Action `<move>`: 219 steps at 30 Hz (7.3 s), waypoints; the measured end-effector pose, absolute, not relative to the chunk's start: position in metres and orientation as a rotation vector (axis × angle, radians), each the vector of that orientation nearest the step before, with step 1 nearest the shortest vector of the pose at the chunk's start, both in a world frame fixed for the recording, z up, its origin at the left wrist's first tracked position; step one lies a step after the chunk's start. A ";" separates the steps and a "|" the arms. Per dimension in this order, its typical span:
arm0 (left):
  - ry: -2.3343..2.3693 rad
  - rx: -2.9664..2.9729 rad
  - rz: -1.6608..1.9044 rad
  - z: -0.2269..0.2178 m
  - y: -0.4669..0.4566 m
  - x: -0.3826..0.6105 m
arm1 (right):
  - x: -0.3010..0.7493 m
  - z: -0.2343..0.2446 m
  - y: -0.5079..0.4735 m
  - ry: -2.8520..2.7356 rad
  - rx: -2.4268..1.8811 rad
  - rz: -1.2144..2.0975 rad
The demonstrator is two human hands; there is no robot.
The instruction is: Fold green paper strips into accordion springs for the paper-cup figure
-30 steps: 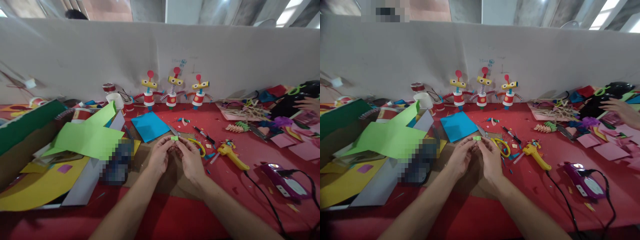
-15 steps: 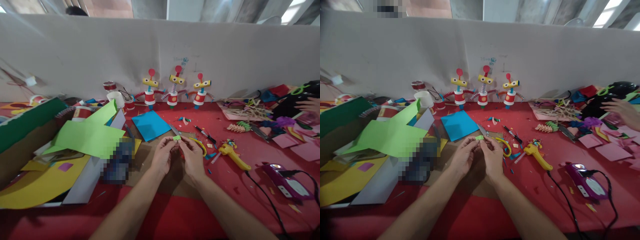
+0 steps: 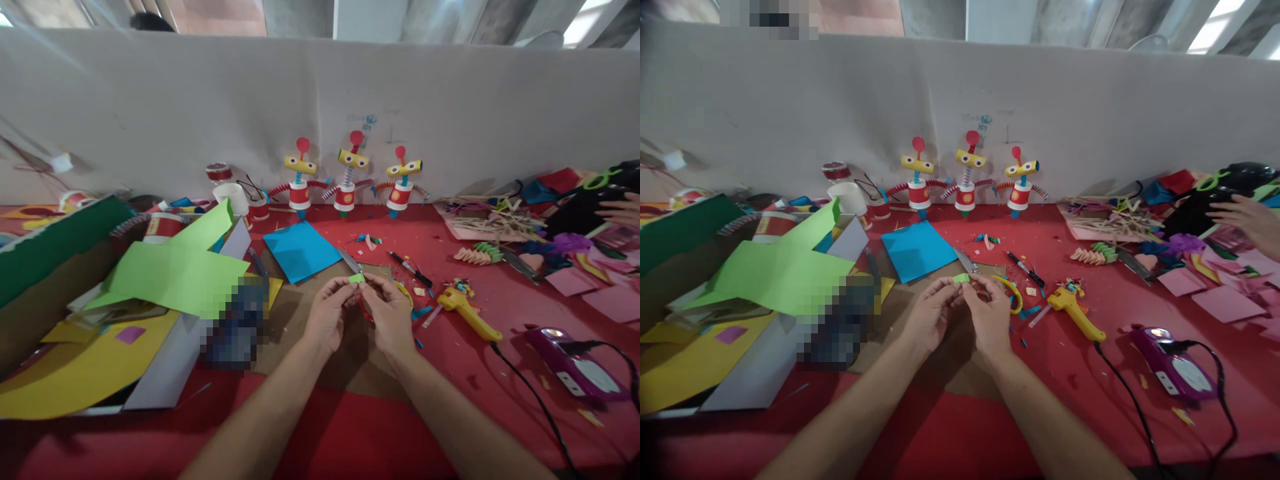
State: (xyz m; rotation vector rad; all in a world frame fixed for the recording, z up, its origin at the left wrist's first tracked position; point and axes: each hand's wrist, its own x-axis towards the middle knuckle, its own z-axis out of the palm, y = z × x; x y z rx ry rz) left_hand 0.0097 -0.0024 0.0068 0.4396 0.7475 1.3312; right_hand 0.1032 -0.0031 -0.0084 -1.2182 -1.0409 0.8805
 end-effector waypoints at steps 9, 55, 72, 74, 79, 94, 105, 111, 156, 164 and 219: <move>0.719 0.369 1.258 0.004 -0.003 0.011 | 0.102 -0.009 0.000 -0.938 -1.150 0.992; 1.006 0.562 1.184 0.014 0.000 -0.002 | 0.111 0.000 0.002 -1.164 -1.223 0.908; 0.930 0.721 1.191 0.003 0.008 -0.008 | 0.118 -0.008 0.007 -1.010 -1.112 1.264; 0.911 0.746 1.147 0.004 0.009 -0.010 | 0.120 -0.006 0.008 -0.967 -1.088 1.364; 0.930 0.824 1.159 0.005 0.009 -0.012 | 0.122 0.001 0.007 -0.908 -1.031 1.524; 0.928 0.736 1.171 0.004 0.009 -0.014 | 0.121 0.003 0.007 -0.956 -1.129 1.482; 1.013 0.758 1.193 0.005 0.010 -0.013 | 0.121 -0.003 0.011 -0.909 -1.057 1.585; 1.075 0.769 1.249 0.006 0.007 -0.009 | 0.118 -0.006 0.007 -0.987 -1.040 1.531; 0.964 0.842 1.275 0.003 0.004 -0.007 | 0.118 0.005 0.003 -1.250 -1.028 1.152; 0.864 0.915 1.185 0.006 0.009 -0.012 | 0.118 0.007 0.005 -0.972 -0.858 1.535; 0.813 0.754 0.817 0.024 0.007 -0.032 | 0.142 0.028 0.002 -2.152 -0.824 0.660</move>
